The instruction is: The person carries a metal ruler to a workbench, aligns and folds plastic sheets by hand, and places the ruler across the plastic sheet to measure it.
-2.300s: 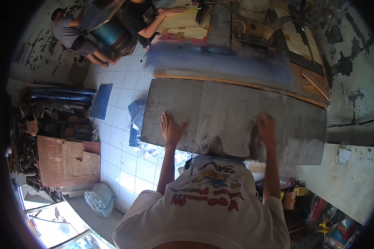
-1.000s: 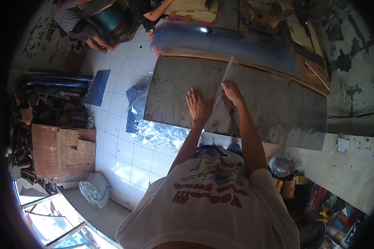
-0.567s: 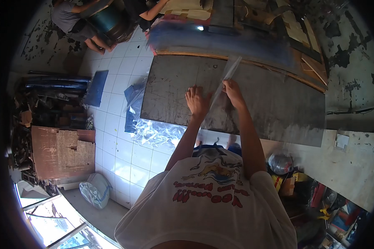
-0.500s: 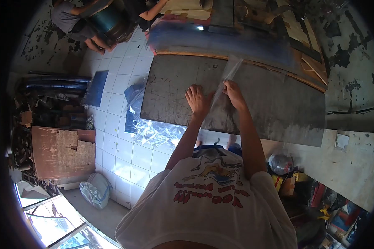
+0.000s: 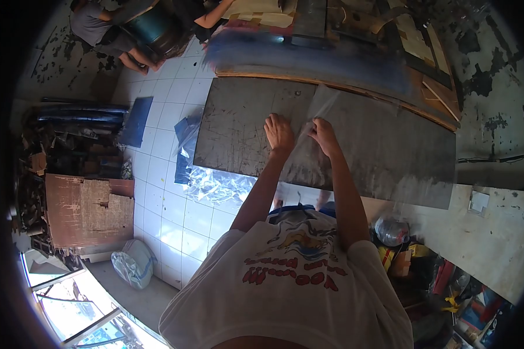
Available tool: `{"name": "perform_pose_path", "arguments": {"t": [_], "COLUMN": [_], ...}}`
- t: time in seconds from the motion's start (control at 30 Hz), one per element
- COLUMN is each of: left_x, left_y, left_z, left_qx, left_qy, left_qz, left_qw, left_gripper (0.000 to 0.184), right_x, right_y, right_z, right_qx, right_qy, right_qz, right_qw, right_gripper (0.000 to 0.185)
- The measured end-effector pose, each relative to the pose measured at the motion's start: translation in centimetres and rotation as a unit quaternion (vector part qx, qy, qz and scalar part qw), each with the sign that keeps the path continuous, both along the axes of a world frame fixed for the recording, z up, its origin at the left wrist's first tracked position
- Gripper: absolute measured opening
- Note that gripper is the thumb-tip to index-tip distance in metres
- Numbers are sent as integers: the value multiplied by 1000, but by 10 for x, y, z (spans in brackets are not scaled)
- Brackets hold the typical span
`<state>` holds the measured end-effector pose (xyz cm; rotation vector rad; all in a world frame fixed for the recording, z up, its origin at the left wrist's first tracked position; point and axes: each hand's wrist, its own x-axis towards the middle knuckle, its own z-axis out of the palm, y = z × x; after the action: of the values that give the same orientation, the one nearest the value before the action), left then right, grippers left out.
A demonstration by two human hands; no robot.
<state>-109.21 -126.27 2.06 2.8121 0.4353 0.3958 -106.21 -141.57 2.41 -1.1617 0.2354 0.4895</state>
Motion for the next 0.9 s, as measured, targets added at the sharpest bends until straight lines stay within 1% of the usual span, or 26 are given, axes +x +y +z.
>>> {"name": "perform_pose_path", "arguments": {"t": [0.1,0.2,0.3,0.4,0.5,0.6,0.7,0.8,0.9], "left_x": [-1,9,13,15,17,17,16,22,29], "left_y": [-2,-3,-7,-11,-11,-7,-13,-12,0], "left_z": [9,12,11,9,5,6,12,20,18], "left_qx": [-60,-55,-55,-35,-4,-47,-59,-98,-126], "left_qy": [-69,-36,-20,-19,4,-5,-68,-70,-78], "left_qz": [47,63,72,72,35,30,91,106,107], "left_qw": [995,996,996,997,999,998,992,987,983], "left_gripper": [25,29,24,24,24,31,39,46,36], "right_x": [-1,-4,-3,-1,-1,-2,-4,0,0], "right_y": [1,4,2,1,0,4,11,27,45], "right_z": [2,10,15,8,0,5,20,37,64], "right_qx": [-7,-24,-10,-5,-10,-37,-106,-247,-354], "right_qy": [-13,-25,8,6,-19,-46,-31,-34,-35], "right_qz": [8,6,4,7,20,16,-1,18,35], "right_qw": [1000,999,1000,1000,1000,998,994,968,934], "right_gripper": [18,14,14,14,21,16,22,31,45]}}
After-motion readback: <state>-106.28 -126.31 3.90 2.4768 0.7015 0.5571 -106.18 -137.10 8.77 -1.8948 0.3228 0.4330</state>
